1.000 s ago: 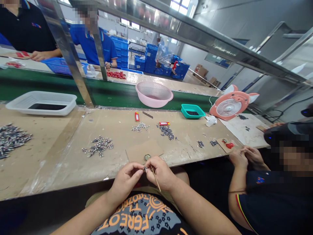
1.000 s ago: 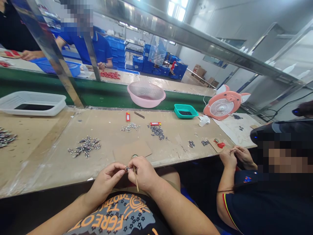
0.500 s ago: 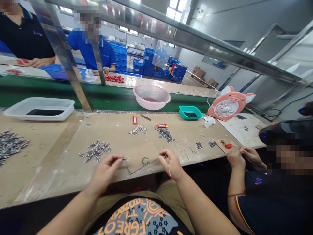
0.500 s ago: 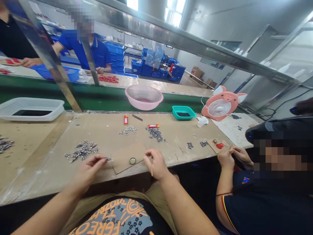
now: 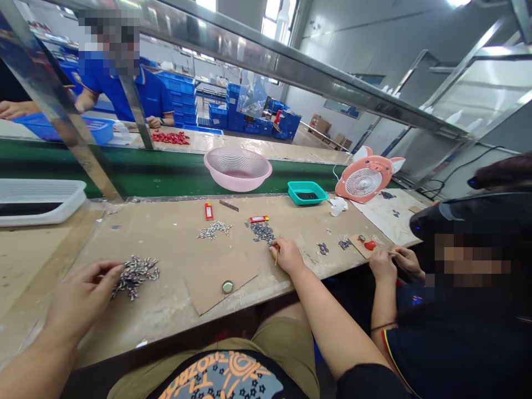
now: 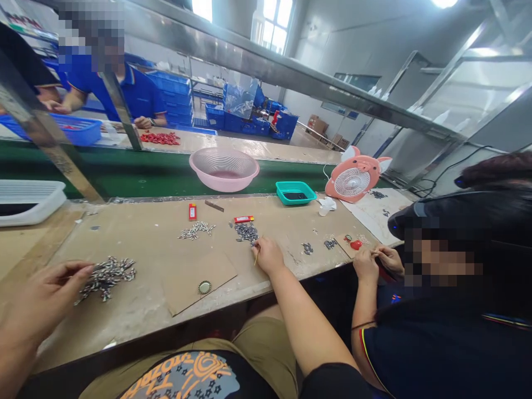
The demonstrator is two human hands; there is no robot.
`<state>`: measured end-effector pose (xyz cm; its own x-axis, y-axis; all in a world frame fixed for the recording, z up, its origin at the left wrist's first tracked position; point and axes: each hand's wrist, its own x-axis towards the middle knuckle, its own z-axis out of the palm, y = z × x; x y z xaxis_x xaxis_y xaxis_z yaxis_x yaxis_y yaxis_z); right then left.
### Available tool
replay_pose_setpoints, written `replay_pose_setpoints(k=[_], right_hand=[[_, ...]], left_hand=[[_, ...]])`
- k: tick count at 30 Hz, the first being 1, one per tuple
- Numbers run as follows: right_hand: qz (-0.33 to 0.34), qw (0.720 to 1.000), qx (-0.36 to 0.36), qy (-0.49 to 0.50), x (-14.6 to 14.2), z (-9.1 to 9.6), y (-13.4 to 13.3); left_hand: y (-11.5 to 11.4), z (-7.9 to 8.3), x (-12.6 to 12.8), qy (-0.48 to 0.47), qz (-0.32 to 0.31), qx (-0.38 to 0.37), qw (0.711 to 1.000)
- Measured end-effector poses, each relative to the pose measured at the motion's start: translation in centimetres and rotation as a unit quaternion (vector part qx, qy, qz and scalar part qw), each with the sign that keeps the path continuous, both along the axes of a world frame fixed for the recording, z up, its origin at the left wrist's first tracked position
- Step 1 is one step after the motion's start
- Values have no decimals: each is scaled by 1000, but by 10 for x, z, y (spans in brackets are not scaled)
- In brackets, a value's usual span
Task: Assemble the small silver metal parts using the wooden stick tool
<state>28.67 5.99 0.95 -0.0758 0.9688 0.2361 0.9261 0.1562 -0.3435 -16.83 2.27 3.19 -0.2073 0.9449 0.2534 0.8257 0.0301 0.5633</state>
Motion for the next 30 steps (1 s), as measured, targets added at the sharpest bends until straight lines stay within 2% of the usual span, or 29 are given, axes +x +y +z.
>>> replay_pose_setpoints(k=[3,8,11,15,18,24,30], right_hand=[[-10,999,-19,-38,-4,1,9],[-26,994,-58,-91,-2,6,18],[-17,991,-78,-111,-1,10,19],[-9,987,-98,-130,4,12,26],[-17,981,-122,-150,7,11,35],[-28,964,-179,-192,4,12,48],[-39,945,-238,-220,-1,13,62]], left_hand=[[-11,-3,24,-41,-44,15,998],[-21,-11,47,-104,-132,56,984],[-37,-7,65,-130,-180,93,971],[-64,5,95,-172,-230,52,956],[-84,10,109,-199,-261,33,944],[-115,12,104,-215,-286,40,933],[-133,9,89,-220,-274,46,935]])
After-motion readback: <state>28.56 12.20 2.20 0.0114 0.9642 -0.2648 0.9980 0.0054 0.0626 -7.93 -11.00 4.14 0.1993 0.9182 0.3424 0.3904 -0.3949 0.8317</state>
